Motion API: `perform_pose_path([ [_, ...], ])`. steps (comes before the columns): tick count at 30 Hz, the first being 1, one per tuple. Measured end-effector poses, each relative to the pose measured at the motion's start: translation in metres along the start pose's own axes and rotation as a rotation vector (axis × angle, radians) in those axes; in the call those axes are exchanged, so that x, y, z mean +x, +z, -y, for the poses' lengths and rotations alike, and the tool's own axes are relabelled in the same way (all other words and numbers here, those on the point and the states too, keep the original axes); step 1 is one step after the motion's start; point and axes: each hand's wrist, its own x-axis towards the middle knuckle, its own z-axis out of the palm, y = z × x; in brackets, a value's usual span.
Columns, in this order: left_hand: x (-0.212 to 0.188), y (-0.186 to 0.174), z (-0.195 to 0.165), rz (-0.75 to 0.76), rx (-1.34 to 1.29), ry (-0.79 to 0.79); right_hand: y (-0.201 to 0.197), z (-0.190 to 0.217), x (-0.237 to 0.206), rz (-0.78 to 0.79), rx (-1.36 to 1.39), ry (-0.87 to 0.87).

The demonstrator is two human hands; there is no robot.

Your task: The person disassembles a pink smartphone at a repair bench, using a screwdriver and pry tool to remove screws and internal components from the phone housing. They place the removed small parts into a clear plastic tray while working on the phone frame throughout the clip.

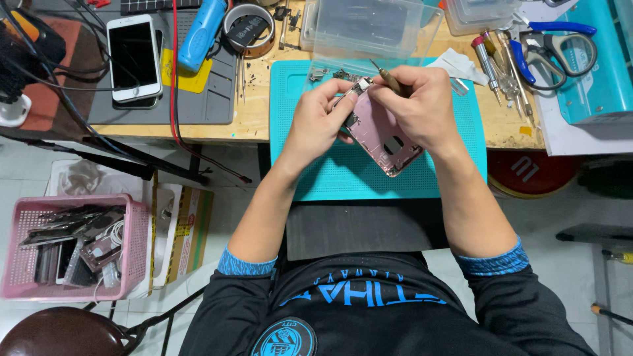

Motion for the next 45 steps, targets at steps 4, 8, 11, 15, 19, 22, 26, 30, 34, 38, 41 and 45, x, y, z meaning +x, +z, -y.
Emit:
perform_pose_path([
  [4, -0.001, 0.004, -0.01, 0.015, -0.016, -0.022, -0.001, 0.007, 0.001, 0.016, -0.024, 0.029],
  [8, -0.01, 0.013, -0.021, -0.088, 0.183, 0.058, 0.002, 0.012, -0.001, -0.005, -0.029, -0.016],
  [11, -0.013, 0.017, -0.028, -0.142, 0.363, 0.143, 0.004, 0.013, -0.002, -0.018, -0.057, -0.013],
  [15, -0.015, 0.018, -0.03, -0.219, 0.652, 0.368, 0.005, 0.012, -0.003, -0.04, -0.191, -0.149],
  [19, -0.012, 0.02, -0.027, -0.243, 0.735, 0.343, 0.007, 0.011, -0.004, -0.066, -0.239, -0.227],
  [22, -0.011, 0.02, -0.026, -0.26, 0.763, 0.339, 0.008, 0.012, -0.005, -0.066, -0.27, -0.213],
  [26, -0.01, 0.02, -0.023, -0.265, 0.789, 0.309, 0.012, 0.011, -0.006, -0.087, -0.309, -0.241],
  [30, -0.006, 0.017, -0.013, -0.279, 0.682, 0.26, 0.011, 0.005, -0.003, -0.045, -0.239, -0.212],
  [34, 0.005, 0.002, -0.002, -0.257, 0.479, 0.236, -0.003, -0.006, 0.005, 0.039, -0.037, -0.09],
  [38, 0.014, -0.027, -0.003, -0.286, 0.052, 0.086, -0.032, -0.018, 0.009, -0.005, -0.06, 0.02],
  [41, 0.012, -0.042, -0.007, -0.29, -0.19, 0.107, -0.049, -0.023, 0.003, 0.025, -0.135, 0.032],
  [45, 0.009, -0.047, -0.009, -0.302, -0.282, 0.102, -0.06, -0.026, -0.006, 0.069, -0.036, 0.019],
])
